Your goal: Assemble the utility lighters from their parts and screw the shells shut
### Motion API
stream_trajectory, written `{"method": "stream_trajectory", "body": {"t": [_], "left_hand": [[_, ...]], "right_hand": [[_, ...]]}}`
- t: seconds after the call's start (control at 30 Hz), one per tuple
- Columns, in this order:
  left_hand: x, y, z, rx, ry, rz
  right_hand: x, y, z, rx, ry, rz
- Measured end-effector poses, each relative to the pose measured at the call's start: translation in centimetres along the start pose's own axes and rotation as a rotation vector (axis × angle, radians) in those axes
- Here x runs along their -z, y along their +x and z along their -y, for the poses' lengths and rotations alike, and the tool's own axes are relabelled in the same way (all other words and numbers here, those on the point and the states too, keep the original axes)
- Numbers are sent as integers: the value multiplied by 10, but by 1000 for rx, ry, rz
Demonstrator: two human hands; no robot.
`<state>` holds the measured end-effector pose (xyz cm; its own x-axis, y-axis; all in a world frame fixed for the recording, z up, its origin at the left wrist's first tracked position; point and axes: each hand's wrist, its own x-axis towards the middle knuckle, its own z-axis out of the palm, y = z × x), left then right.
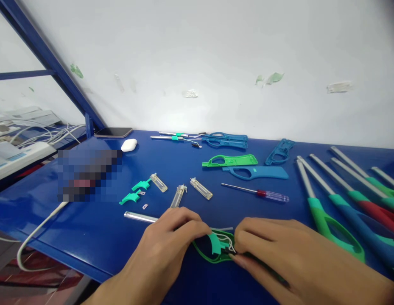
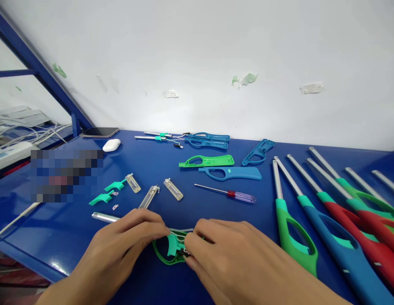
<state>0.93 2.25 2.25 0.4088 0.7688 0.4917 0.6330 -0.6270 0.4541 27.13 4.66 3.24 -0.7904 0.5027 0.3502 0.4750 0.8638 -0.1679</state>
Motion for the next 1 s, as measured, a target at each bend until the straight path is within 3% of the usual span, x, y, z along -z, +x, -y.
{"method": "stream_trajectory", "body": {"t": [1.0], "left_hand": [[-4,-5,3,-62,5,29]], "right_hand": [[8,1,-1,-21,-30,10]]}}
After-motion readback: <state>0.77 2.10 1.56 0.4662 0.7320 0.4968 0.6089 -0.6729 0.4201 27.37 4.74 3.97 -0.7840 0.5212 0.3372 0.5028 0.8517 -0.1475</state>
